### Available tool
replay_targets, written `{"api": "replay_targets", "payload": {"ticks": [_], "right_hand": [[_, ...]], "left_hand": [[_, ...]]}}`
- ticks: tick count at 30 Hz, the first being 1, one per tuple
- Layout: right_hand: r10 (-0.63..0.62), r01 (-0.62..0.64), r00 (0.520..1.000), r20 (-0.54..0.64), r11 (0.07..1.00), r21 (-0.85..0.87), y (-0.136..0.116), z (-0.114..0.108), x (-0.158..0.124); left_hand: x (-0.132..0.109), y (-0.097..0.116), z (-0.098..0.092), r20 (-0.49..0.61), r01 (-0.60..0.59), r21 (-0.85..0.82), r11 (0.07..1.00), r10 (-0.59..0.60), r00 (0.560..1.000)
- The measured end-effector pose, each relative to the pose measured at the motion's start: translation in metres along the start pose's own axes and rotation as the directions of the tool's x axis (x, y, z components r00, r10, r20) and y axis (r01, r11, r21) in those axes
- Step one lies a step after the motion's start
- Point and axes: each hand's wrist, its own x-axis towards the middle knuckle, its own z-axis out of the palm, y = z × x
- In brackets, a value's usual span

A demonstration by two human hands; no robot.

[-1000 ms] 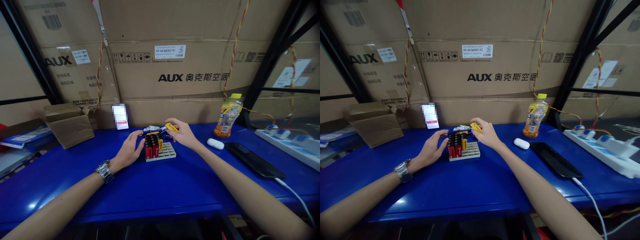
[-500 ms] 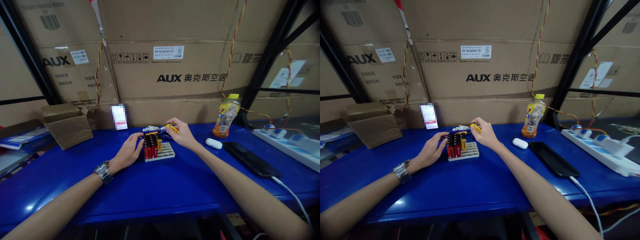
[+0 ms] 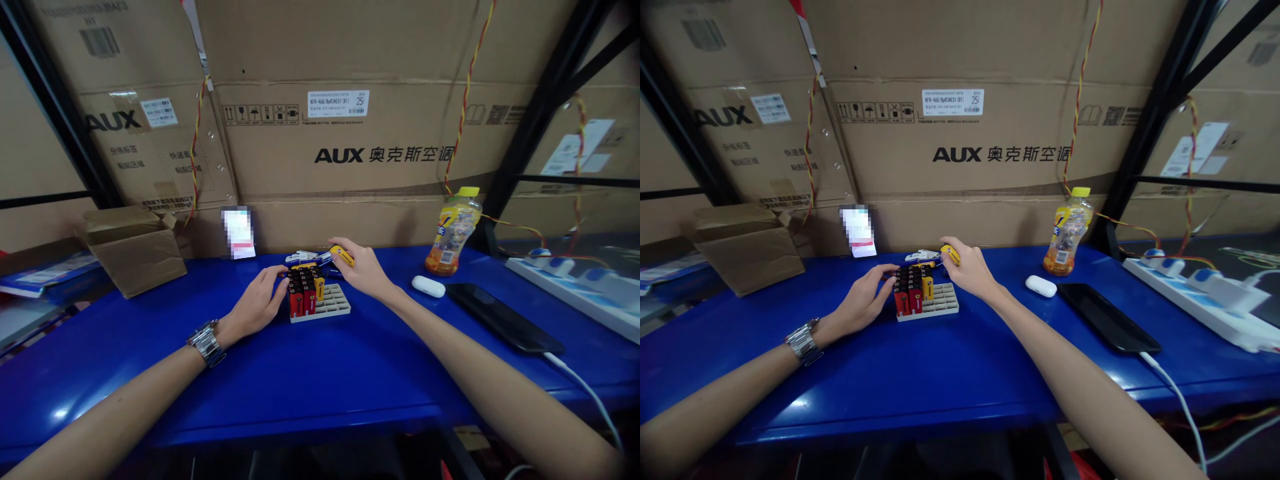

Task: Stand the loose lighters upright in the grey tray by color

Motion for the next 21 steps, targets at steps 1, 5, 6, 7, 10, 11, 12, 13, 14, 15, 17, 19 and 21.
{"api": "replay_targets", "payload": {"ticks": [1,5,6,7,10,11,12,13,14,15,17,19,21], "right_hand": [[-0.006,0.006,1.0,0.01,1.0,0.001,-0.0001,0.0,-0.0004],[0.003,-0.002,0.999,0.036,1.0,-0.021,-0.0002,-0.0005,-0.0017],[0.004,-0.003,0.999,0.036,0.999,-0.033,0.0001,-0.0007,-0.0019],[0.008,-0.006,0.999,0.035,0.999,-0.047,0.0005,-0.0008,-0.002],[0.03,-0.027,0.999,0.035,0.997,-0.076,0.0016,-0.0012,-0.0018],[0.034,-0.031,0.999,0.037,0.996,-0.083,0.0016,-0.0013,-0.0016],[0.035,-0.031,0.999,0.037,0.996,-0.089,0.0014,-0.0015,-0.0015],[0.033,-0.03,0.999,0.037,0.995,-0.095,0.0011,-0.0016,-0.0014],[0.03,-0.027,0.999,0.035,0.995,-0.101,0.0007,-0.0017,-0.0014],[0.028,-0.024,0.999,0.031,0.994,-0.103,0.0002,-0.0018,-0.0015],[0.023,-0.021,0.999,0.022,0.995,-0.098,-0.0009,-0.0017,-0.0019],[0.012,-0.011,1.0,0.012,0.997,-0.078,-0.0021,-0.0013,-0.0025],[-0.002,0.002,1.0,0.002,0.999,-0.048,-0.0034,-0.0008,-0.0031]], "left_hand": [[0.0,-0.0001,0.0,0.002,-0.001,0.001,1.0,0.001,1.0],[0.0,0.0,-0.0002,0.011,-0.003,0.005,1.0,0.003,1.0],[-0.0001,0.0002,-0.0003,0.011,-0.002,0.005,1.0,0.002,1.0],[-0.0001,0.0003,-0.0004,0.011,-0.002,0.005,1.0,0.002,1.0],[-0.0002,0.0005,-0.0007,0.006,-0.004,-0.003,1.0,0.004,1.0],[-0.0002,0.0006,-0.0007,0.005,-0.005,-0.005,1.0,0.005,1.0],[-0.0002,0.0006,-0.0008,0.005,-0.005,-0.007,1.0,0.005,1.0],[-0.0002,0.0006,-0.0008,0.006,-0.003,-0.009,1.0,0.003,1.0],[-0.0002,0.0007,-0.0008,0.007,-0.001,-0.01,1.0,0.001,1.0],[-0.0002,0.0007,-0.0007,0.009,0.002,-0.011,1.0,-0.002,1.0],[-0.0002,0.0008,-0.0007,0.013,0.009,-0.012,1.0,-0.009,1.0],[-0.0001,0.0011,-0.0009,0.02,0.014,-0.015,1.0,-0.013,1.0],[-0.0001,0.0016,-0.0015,0.029,0.023,-0.024,0.999,-0.023,0.999]]}}
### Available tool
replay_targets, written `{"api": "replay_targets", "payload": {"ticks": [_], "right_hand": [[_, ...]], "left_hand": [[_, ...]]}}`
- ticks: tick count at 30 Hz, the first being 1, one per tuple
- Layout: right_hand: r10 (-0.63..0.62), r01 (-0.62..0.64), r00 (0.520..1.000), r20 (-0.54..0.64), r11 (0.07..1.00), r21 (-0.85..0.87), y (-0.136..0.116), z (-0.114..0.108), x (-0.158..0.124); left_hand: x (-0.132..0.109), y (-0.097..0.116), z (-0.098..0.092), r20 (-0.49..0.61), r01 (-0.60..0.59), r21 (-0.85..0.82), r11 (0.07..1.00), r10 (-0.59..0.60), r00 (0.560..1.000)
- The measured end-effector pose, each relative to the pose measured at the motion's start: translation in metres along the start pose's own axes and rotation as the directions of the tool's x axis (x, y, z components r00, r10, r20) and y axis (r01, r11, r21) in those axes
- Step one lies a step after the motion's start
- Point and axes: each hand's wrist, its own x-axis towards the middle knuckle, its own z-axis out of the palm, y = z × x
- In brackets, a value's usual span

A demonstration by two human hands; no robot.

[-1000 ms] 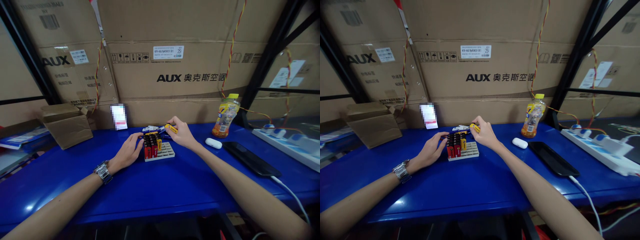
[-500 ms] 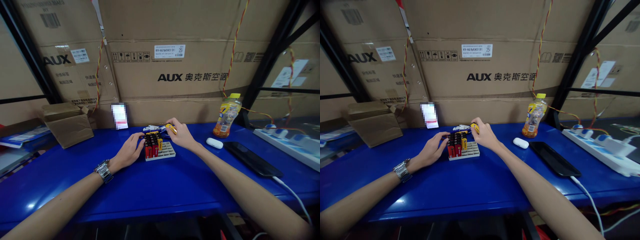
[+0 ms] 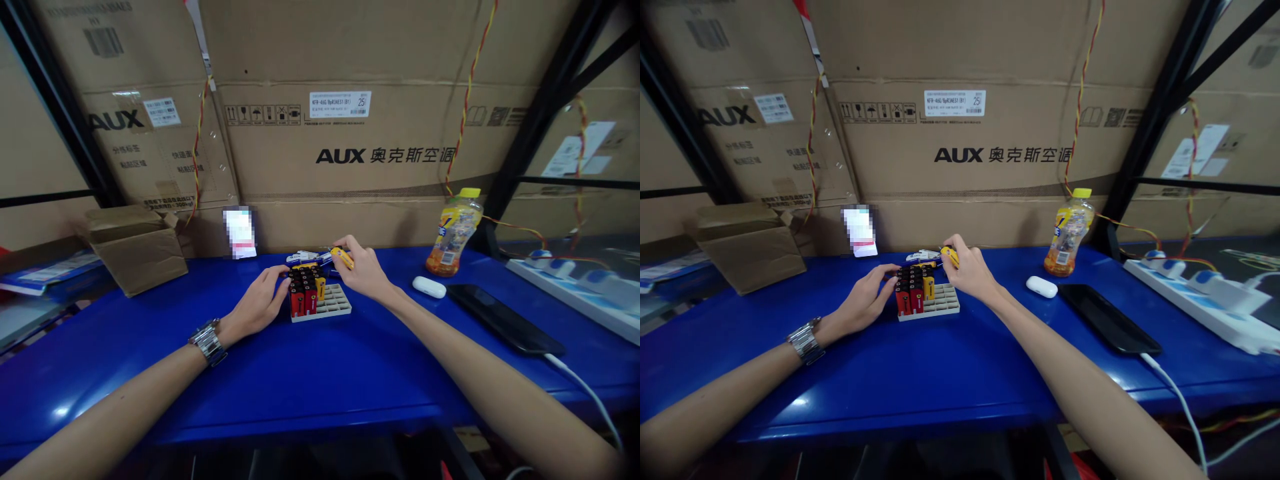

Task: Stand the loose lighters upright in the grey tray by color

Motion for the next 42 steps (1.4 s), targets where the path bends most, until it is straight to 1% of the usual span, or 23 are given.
{"api": "replay_targets", "payload": {"ticks": [2,4,6,9,11,13,16,18,20,24,27,32,35,39,42], "right_hand": [[0.004,-0.004,1.0,-0.002,0.999,0.039,-0.001,0.001,0.0],[0.042,-0.043,0.999,0.012,0.994,0.105,-0.001,0.002,0.001],[0.079,-0.084,0.996,0.035,0.974,0.211,0.0,0.003,0.002],[0.081,-0.108,0.993,0.084,0.913,0.393,0.002,0.004,0.005],[0.068,-0.124,0.987,0.143,0.89,0.439,0.002,0.001,0.006],[0.056,-0.139,0.979,0.197,0.886,0.443,0.002,-0.003,0.007],[0.047,-0.199,0.952,0.304,0.849,0.489,0.0,-0.009,0.006],[0.038,-0.259,0.917,0.396,0.814,0.52,-0.001,-0.01,0.004],[0.017,-0.285,0.893,0.45,0.795,0.535,-0.004,-0.009,0.003],[-0.014,-0.274,0.889,0.458,0.785,0.556,-0.01,-0.004,0.003],[-0.022,-0.272,0.886,0.463,0.784,0.558,-0.013,-0.003,0.003],[-0.01,-0.312,0.873,0.487,0.756,0.575,-0.013,-0.002,0.002],[-0.022,-0.294,0.875,0.483,0.769,0.568,-0.012,-0.002,0.001],[-0.04,-0.271,0.866,0.499,0.8,0.536,-0.011,-0.005,0.001],[-0.025,-0.269,0.882,0.47,0.792,0.548,-0.008,-0.006,0.002]], "left_hand": [[0.0,0.001,-0.001,0.012,0.019,-0.018,1.0,-0.018,1.0],[0.0,0.001,-0.002,0.028,0.04,-0.046,0.998,-0.038,0.999],[-0.001,0.002,-0.002,0.046,0.051,-0.083,0.995,-0.048,0.998],[-0.001,0.001,-0.003,0.087,0.051,-0.161,0.986,-0.037,0.996],[-0.001,0.0,-0.003,0.118,0.043,-0.207,0.977,-0.019,0.993],[-0.002,-0.002,-0.003,0.132,0.029,-0.224,0.974,0.001,0.991],[-0.003,-0.003,-0.002,0.129,0.009,-0.199,0.98,0.017,0.992],[-0.003,-0.003,-0.002,0.132,0.0,-0.174,0.985,0.024,0.991],[-0.004,-0.003,-0.002,0.141,0.001,-0.155,0.988,0.021,0.99],[-0.003,-0.002,-0.002,0.166,0.028,-0.136,0.99,-0.006,0.986],[-0.003,-0.002,-0.003,0.174,0.02,-0.144,0.989,0.006,0.985],[-0.003,-0.004,-0.001,0.177,0.016,-0.149,0.989,0.01,0.984],[-0.003,-0.006,0.0,0.174,0.014,-0.147,0.989,0.012,0.985],[-0.003,-0.004,-0.001,0.182,0.028,-0.144,0.989,-0.001,0.983],[-0.003,-0.001,-0.001,0.19,0.052,-0.152,0.987,-0.022,0.982]]}}
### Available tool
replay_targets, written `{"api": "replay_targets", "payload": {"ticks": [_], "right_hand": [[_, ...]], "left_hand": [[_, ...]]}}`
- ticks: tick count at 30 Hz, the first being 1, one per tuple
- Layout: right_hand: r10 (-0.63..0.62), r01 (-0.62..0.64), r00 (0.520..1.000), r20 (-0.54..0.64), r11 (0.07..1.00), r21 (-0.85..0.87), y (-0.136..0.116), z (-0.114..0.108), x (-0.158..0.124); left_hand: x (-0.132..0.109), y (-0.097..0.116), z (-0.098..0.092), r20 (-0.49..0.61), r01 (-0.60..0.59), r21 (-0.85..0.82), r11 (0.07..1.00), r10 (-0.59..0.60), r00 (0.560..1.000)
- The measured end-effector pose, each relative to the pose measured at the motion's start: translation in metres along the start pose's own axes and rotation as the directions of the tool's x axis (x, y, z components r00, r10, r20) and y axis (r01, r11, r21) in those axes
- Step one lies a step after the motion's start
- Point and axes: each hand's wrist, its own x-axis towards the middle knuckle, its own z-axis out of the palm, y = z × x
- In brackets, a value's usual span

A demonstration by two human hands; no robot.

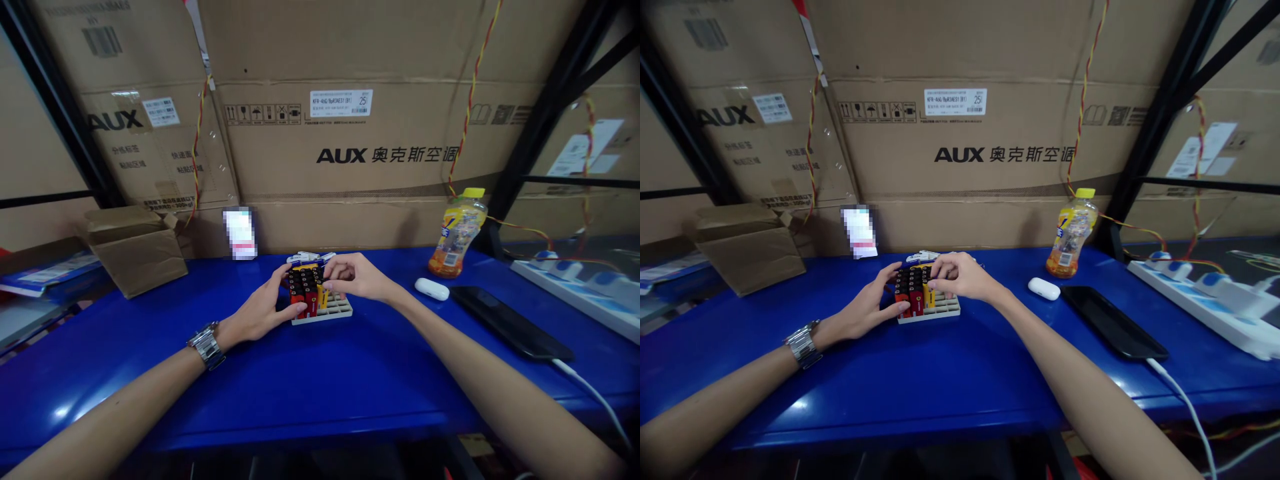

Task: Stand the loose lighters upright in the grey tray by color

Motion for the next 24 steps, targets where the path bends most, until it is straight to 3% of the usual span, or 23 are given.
{"api": "replay_targets", "payload": {"ticks": [3,6,9,12,17,24], "right_hand": [[-0.019,0.02,0.988,-0.155,1.0,0.003,0.009,-0.003,0.003],[-0.124,0.064,0.962,-0.242,0.968,-0.241,0.027,-0.008,0.008],[-0.229,0.087,0.961,-0.158,0.786,-0.612,0.044,-0.011,0.014],[-0.203,0.045,0.974,-0.102,0.613,-0.789,0.053,-0.009,0.021],[-0.133,-0.017,0.988,-0.078,0.41,-0.912,0.054,0.004,0.038],[-0.136,0.117,0.987,0.082,0.272,-0.955,0.053,0.01,0.061]], "left_hand": [[0.0,0.003,0.002,0.016,0.013,-0.059,0.998,-0.012,1.0],[0.0,0.006,0.001,0.041,0.045,-0.135,0.99,-0.04,0.998],[0.001,0.008,-0.005,0.074,0.058,-0.238,0.969,-0.042,0.996],[0.002,0.01,-0.013,0.144,0.059,-0.341,0.938,-0.01,0.99],[0.002,0.009,-0.019,0.204,0.083,-0.292,0.953,-0.022,0.979],[0.002,0.005,-0.016,0.199,0.068,-0.288,0.955,-0.01,0.98]]}}
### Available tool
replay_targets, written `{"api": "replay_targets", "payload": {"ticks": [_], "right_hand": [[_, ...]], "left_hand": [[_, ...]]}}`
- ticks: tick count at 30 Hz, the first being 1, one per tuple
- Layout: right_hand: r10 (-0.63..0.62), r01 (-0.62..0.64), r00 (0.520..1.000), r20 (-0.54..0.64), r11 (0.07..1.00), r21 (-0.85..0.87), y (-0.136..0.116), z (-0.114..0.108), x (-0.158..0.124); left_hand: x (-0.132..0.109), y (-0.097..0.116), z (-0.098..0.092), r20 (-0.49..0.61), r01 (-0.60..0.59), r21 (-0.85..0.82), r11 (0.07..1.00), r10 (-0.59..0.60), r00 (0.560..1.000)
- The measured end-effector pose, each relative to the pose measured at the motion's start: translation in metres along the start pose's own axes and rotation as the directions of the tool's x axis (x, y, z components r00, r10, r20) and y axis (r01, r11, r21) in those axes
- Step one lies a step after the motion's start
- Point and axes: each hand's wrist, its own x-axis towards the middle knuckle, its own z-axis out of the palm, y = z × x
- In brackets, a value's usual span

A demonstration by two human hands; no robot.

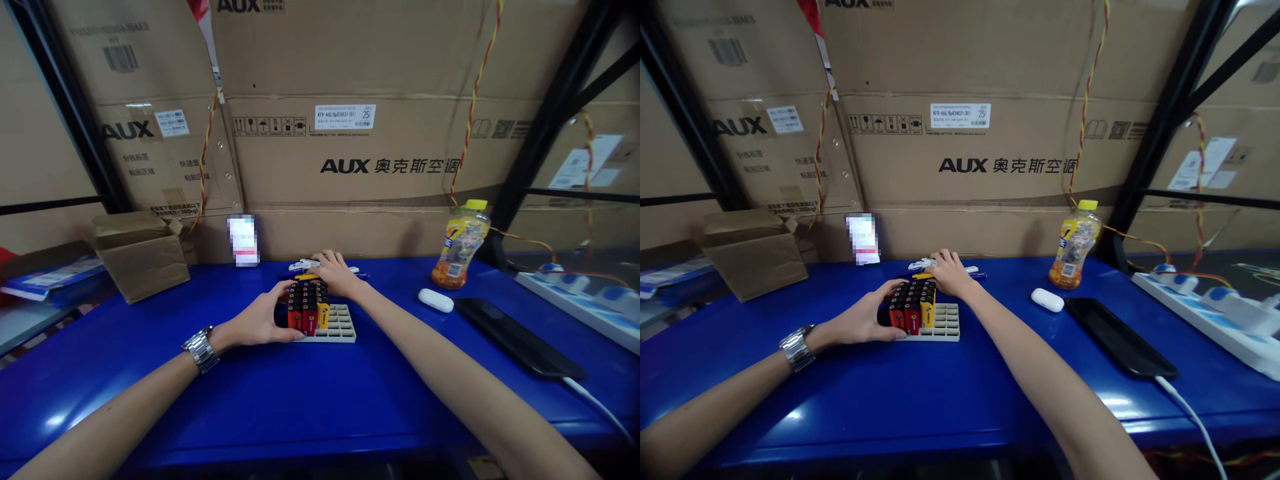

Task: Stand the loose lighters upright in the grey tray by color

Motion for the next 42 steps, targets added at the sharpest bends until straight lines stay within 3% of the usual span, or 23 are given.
{"api": "replay_targets", "payload": {"ticks": [4,7,9,11,13,15,17,24,28,34,39,42], "right_hand": [[-0.01,0.015,0.998,-0.063,0.997,0.072,0.004,-0.005,-0.006],[0.176,-0.124,0.98,-0.096,0.909,0.397,0.008,-0.008,-0.019],[0.332,-0.18,0.938,-0.099,0.711,0.68,0.009,-0.01,-0.028],[0.446,-0.13,0.889,-0.099,0.454,0.881,0.007,-0.012,-0.036],[0.542,-0.043,0.835,-0.092,0.231,0.972,0.003,-0.014,-0.04],[0.613,0.015,0.787,-0.062,0.081,0.997,-0.002,-0.017,-0.041],[0.638,0.019,0.77,-0.015,0.001,1.0,-0.006,-0.02,-0.041],[0.542,-0.041,0.834,0.101,-0.122,0.992,-0.015,-0.027,-0.044],[0.559,0.03,0.825,0.088,-0.199,0.979,-0.018,-0.03,-0.045],[0.491,-0.014,0.844,0.215,-0.38,0.925,-0.022,-0.036,-0.045],[0.517,-0.084,0.828,0.218,-0.27,0.959,-0.024,-0.036,-0.045],[0.504,-0.14,0.823,0.263,-0.269,0.953,-0.022,-0.035,-0.045]], "left_hand": [[0.0,-0.003,0.0,0.005,-0.016,0.008,1.0,0.016,1.0],[0.0,-0.002,0.0,0.008,-0.018,0.013,1.0,0.018,1.0],[0.0,-0.002,0.0,0.005,-0.014,0.019,1.0,0.013,1.0],[0.0,-0.002,0.0,-0.004,-0.008,0.019,1.0,0.008,1.0],[0.0,-0.002,0.001,-0.015,-0.008,0.011,1.0,0.008,1.0],[0.001,-0.004,0.001,-0.031,-0.007,0.006,1.0,0.007,1.0],[0.002,-0.006,0.002,-0.051,0.007,0.014,1.0,-0.006,0.999],[0.006,-0.016,0.002,-0.122,0.053,0.038,0.998,-0.048,0.991],[0.007,-0.019,0.002,-0.144,0.077,0.067,0.995,-0.066,0.987],[0.005,-0.015,0.002,-0.123,0.075,0.089,0.993,-0.064,0.99],[0.005,-0.017,0.001,-0.124,0.049,0.081,0.995,-0.039,0.991],[0.006,-0.018,0.001,-0.122,0.032,0.07,0.997,-0.023,0.992]]}}
